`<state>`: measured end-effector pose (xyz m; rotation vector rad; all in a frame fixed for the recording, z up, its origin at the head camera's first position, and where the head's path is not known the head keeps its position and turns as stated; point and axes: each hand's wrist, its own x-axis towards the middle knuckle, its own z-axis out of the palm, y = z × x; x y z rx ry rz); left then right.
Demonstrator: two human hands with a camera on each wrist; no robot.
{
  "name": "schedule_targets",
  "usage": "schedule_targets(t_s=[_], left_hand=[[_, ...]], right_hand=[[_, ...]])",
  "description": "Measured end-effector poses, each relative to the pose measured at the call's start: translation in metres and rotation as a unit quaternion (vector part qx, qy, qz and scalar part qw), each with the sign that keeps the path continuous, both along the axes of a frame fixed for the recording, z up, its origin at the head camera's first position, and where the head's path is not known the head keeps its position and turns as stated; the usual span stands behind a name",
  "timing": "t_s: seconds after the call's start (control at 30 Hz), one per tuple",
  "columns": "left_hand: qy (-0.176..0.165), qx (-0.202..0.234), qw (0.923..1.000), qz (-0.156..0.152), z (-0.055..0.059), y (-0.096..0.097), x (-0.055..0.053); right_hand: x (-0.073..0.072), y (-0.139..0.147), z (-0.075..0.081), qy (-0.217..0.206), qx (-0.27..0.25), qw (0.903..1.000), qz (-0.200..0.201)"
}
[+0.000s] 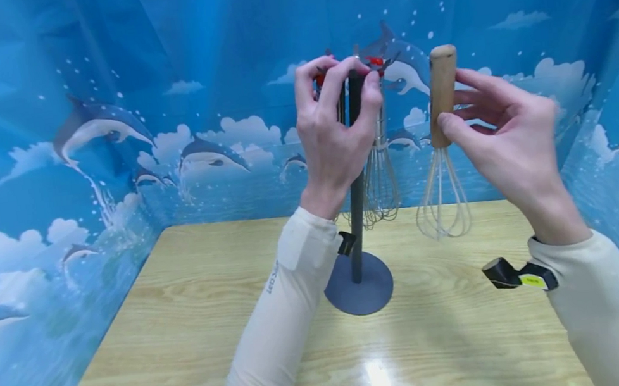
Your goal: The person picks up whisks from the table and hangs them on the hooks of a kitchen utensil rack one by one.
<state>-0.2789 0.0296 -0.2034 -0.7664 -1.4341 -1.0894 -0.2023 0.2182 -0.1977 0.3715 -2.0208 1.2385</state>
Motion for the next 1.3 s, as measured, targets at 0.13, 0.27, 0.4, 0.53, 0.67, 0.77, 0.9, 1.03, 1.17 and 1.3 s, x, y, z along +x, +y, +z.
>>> schedule_targets(t_s=[0.13,0.27,0.4,0.53,0.67,0.77,0.9,1.03,1.17,1.3], left_hand=[[-0.001,0.002,1.0,0.001,0.0,0.0,0.0],[-0.003,0.001,1.0,0.001,0.0,0.0,0.0],[-0.003,0.0,1.0,0.002,0.0,0.0,0.0],[-0.002,-0.002,1.0,0.002,0.0,0.0,0.0],[-0.002,-0.002,1.0,0.001,0.0,0.001,0.0],[-0.001,0.001,1.0,0.001,0.0,0.0,0.0],[0.0,0.001,1.0,0.001,-0.001,-0.001,0.0],[-0.001,-0.001,1.0,0.001,0.0,-0.001,0.001],[-0.003,-0.004,1.0,-0.001,0.0,-0.001,0.001],[-0.003,-0.006,1.0,-0.001,0.0,0.0,0.001]], right_hand=[[-0.001,-0.006,0.005,0.0,0.005,1.0,0.006],[-0.002,-0.011,0.009,0.001,0.008,0.9999,0.014],[-0.004,-0.016,0.012,0.004,0.011,0.9996,0.026],[-0.006,-0.018,0.014,0.018,0.016,0.999,0.037],[-0.008,-0.019,0.015,0.035,0.022,0.9983,0.04],[-0.009,-0.02,0.017,0.038,0.027,0.9982,0.038],[-0.01,-0.021,0.018,0.031,0.033,0.9984,0.034],[-0.011,-0.022,0.018,0.021,0.037,0.9983,0.04],[-0.011,-0.024,0.017,0.014,0.042,0.9982,0.042],[-0.012,-0.027,0.016,0.005,0.042,0.9979,0.049]])
